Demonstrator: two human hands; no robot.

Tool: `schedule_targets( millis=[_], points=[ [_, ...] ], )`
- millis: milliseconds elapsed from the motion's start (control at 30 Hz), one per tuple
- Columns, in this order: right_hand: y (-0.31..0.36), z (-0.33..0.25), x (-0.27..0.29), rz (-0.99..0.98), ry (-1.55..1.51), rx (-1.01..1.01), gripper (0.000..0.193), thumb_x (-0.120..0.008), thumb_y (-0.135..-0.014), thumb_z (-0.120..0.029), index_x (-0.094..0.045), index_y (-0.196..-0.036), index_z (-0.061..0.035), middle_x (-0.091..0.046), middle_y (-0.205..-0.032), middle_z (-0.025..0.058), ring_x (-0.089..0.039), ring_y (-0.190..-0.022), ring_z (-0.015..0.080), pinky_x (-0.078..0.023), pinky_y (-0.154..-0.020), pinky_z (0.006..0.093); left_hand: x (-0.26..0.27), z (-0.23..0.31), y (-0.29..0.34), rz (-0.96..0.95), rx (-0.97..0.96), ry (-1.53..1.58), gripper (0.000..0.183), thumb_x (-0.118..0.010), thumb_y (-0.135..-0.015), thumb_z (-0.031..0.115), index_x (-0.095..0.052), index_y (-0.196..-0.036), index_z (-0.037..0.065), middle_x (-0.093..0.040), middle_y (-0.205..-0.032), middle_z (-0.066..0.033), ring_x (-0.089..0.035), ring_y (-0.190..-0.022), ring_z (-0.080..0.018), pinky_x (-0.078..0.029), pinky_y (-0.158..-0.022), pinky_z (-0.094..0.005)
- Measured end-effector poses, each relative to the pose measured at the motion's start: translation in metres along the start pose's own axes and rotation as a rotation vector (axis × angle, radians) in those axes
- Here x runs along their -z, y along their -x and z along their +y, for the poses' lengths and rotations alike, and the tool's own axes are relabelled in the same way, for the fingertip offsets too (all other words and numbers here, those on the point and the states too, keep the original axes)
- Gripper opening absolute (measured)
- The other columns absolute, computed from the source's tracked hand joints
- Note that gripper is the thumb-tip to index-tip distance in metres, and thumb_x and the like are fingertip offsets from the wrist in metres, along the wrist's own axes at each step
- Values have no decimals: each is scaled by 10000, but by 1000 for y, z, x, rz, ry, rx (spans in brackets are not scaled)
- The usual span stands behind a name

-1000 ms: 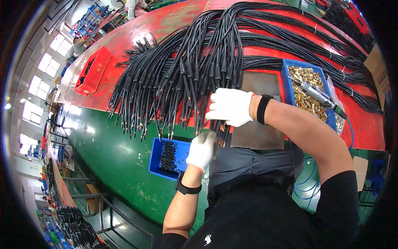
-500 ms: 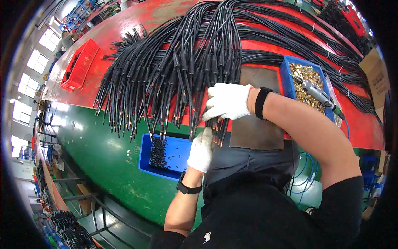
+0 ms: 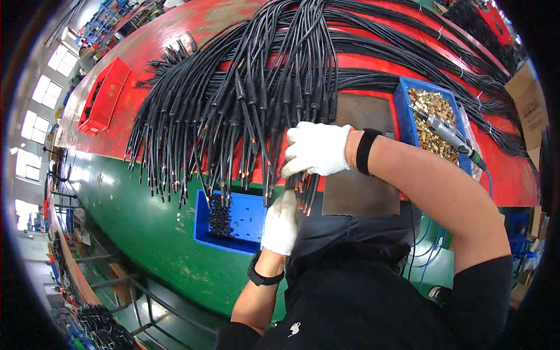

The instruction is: Fitting plastic sleeves onto the ends of cable bundles and then pressing metal tips using a bench-mounted machine.

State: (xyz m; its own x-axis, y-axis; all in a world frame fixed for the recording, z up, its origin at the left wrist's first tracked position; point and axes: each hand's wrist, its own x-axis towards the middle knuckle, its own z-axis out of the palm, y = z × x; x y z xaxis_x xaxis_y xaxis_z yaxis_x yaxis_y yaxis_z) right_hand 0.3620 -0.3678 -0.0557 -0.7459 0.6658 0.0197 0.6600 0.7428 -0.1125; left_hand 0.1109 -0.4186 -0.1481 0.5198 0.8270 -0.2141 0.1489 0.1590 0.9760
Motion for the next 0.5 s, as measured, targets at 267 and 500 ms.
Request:
schedule_targets(
  millis=[267, 500],
  points=[
    [0, 5, -3, -2, 7, 23, 464, -747, -893, -280, -684, -1352, -303, -682, -1172, -19, -573, -1164, 282, -456, -1009, 449, 0, 15, 7, 56, 74, -165, 197, -580, -1070, 199, -628, -1008, 17, -593, -756, -143, -582, -652, -302, -472, -600, -418],
    [-1, 6, -4, -21, 4, 9, 442, -729, -911, -295, -689, -1351, -301, -682, -1180, -16, -573, -1170, 284, -460, -1015, 450, -5, 35, 11, 94, 70, -194, 404, -495, -1139, 347, -634, -924, 35, -558, -662, -62, -528, -601, -183, -414, -558, -363]
  ],
)
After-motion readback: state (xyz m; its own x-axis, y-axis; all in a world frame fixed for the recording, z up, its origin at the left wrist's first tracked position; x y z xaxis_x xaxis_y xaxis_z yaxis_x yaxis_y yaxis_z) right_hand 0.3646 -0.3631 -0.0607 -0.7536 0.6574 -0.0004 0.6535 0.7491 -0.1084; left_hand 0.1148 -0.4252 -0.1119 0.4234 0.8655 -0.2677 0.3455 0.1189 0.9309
